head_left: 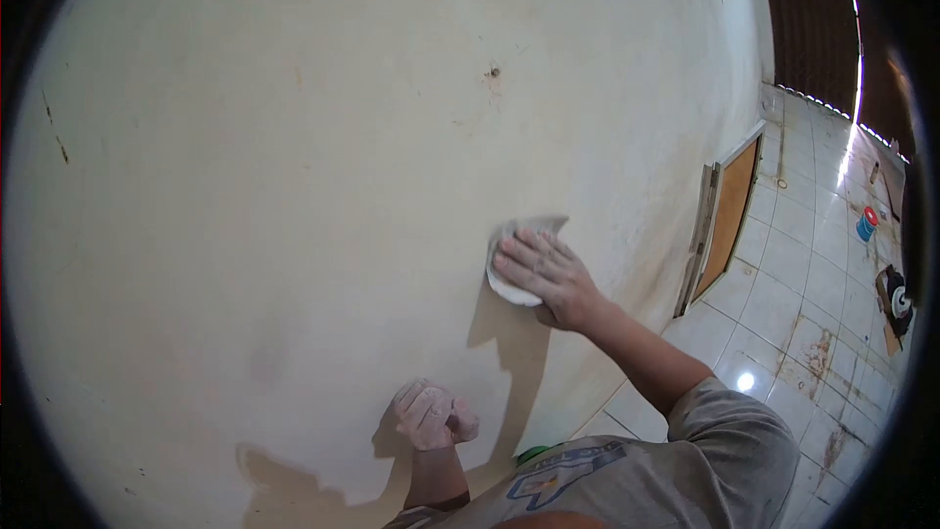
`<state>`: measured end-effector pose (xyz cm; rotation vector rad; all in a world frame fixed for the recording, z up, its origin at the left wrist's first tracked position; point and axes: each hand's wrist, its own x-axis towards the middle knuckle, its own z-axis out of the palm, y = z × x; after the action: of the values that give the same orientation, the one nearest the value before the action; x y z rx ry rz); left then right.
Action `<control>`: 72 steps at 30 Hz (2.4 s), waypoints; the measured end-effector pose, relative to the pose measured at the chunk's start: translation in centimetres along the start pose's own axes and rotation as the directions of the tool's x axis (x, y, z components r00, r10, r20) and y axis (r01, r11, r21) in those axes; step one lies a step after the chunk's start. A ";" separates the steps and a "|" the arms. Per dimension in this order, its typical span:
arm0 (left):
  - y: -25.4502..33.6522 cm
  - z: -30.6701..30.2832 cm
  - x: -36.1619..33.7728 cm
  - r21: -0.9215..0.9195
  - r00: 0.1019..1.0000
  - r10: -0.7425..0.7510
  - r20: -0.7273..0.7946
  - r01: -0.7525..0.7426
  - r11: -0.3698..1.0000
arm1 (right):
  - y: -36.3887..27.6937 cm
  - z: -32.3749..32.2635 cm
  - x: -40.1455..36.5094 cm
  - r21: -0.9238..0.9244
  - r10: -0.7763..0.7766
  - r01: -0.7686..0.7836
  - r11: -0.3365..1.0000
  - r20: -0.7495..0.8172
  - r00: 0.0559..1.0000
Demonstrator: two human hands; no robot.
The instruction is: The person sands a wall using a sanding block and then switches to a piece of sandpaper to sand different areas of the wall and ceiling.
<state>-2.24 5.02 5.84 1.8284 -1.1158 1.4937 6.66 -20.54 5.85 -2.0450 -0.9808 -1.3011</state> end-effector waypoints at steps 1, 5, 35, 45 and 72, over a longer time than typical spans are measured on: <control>0.1 0.0 0.0 0.011 1.000 0.002 0.002 -0.002 1.000 | 0.4 -1.2 2.0 0.005 0.015 -0.015 1.000 -0.034 0.999; -0.1 0.1 -0.6 0.016 1.000 -0.003 0.013 0.003 1.000 | 1.5 -3.2 7.9 0.009 0.081 -0.081 0.997 -0.182 0.980; -0.3 -0.7 -0.7 0.063 0.999 0.037 0.030 -0.039 0.997 | -1.0 0.9 -0.6 0.148 0.274 -0.243 0.959 -0.250 0.929; -0.5 -0.5 -1.3 0.099 0.996 0.086 -0.003 -0.085 0.991 | 1.7 0.0 -0.6 -0.054 0.173 -0.184 0.981 -0.168 0.970; -0.7 -0.8 -1.8 0.037 0.997 0.080 0.009 -0.080 0.996 | 3.6 -1.3 4.3 0.086 0.244 -0.230 0.969 -0.437 0.866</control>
<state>-2.20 6.51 4.37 1.8350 -1.1854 1.5639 9.97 -22.38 10.14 -1.6662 -0.5169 -1.5115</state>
